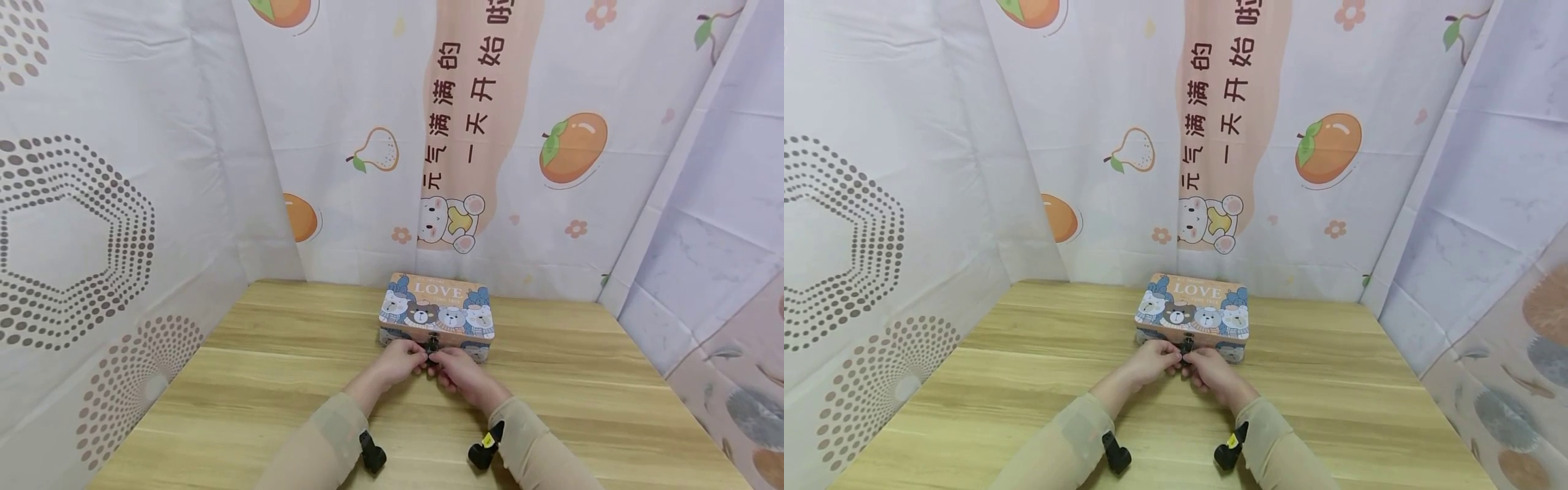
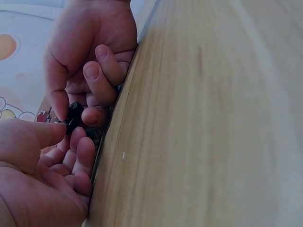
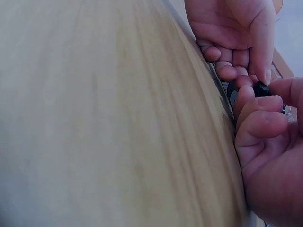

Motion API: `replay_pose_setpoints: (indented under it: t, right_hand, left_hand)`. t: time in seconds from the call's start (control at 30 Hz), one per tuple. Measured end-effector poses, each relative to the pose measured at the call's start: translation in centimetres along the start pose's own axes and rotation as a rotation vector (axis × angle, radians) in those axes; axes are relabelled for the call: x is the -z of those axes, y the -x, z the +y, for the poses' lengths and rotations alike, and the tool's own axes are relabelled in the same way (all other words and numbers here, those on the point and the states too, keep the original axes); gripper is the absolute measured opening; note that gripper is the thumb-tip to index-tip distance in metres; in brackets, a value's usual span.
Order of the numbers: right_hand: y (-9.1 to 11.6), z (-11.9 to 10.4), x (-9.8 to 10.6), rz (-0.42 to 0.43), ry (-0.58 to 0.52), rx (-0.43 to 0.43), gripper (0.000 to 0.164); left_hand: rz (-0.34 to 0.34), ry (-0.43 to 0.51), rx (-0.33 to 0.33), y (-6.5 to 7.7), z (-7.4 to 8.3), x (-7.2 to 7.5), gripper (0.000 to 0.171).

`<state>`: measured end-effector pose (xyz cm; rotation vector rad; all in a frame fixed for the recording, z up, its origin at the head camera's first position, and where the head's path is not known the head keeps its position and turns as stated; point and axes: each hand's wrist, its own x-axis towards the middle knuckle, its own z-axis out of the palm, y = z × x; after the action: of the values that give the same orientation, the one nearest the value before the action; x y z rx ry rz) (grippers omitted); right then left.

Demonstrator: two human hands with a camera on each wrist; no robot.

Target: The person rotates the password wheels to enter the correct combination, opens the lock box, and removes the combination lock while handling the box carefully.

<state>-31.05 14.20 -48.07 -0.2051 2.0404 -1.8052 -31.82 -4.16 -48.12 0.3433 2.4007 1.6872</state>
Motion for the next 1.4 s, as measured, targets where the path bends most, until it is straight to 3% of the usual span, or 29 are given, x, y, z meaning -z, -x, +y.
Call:
replay_pose_setpoints:
  t: [1.4]
  right_hand:
    - [0.08, -0.17, -0.15, -0.001, 0.006, 0.014, 0.026]
  left_hand:
    - [0.011, 0.017, -0.002, 0.09, -0.01, -0.19, 0.013]
